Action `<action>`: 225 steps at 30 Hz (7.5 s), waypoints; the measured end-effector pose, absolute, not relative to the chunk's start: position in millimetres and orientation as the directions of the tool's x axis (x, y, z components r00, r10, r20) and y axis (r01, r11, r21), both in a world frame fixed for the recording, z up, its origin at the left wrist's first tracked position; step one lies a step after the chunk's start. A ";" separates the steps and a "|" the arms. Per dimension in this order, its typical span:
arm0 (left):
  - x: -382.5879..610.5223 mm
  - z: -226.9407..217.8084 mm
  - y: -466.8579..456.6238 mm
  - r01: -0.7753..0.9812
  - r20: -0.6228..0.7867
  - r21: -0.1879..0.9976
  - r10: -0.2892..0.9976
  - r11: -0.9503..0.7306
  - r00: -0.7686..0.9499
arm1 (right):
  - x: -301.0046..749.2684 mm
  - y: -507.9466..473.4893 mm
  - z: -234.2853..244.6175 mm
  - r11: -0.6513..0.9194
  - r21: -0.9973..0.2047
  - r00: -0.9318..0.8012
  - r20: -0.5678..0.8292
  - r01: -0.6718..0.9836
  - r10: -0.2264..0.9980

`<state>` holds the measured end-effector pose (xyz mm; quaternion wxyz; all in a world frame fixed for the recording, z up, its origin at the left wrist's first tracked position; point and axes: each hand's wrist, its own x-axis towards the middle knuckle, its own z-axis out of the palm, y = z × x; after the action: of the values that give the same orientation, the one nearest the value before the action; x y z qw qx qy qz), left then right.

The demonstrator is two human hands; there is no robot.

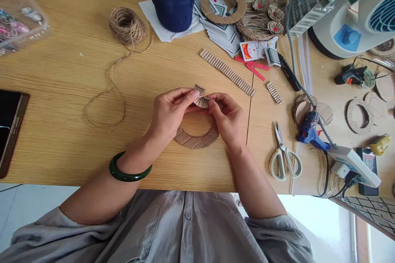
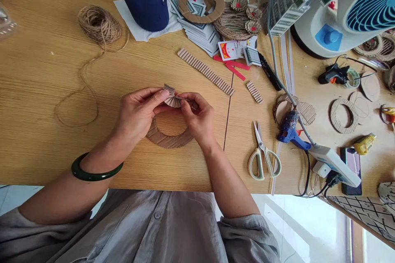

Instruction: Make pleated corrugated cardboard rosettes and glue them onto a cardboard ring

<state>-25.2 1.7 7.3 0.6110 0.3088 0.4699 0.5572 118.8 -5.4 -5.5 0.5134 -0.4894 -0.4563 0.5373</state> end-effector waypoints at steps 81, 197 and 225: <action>-50.5 11.9 10.9 0.093 -0.313 0.949 0.876 0.301 0.366 | 150.0 1.4 14.2 -0.241 -0.970 -0.463 -0.202 -0.026 0.863; -47.8 12.8 7.6 0.087 -0.258 0.966 0.948 0.246 0.185 | 130.6 -6.6 7.3 -0.377 -0.919 -0.284 -0.334 -0.112 0.899; -49.3 4.6 10.2 0.177 -0.126 0.980 0.978 0.096 0.164 | 123.3 -6.3 0.9 -0.158 -0.987 -0.111 -0.153 -0.038 0.982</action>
<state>-49.3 10.2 4.6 0.5253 0.5534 0.5218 0.3815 123.3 -6.3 0.9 0.4433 -0.4981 -0.4740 0.5751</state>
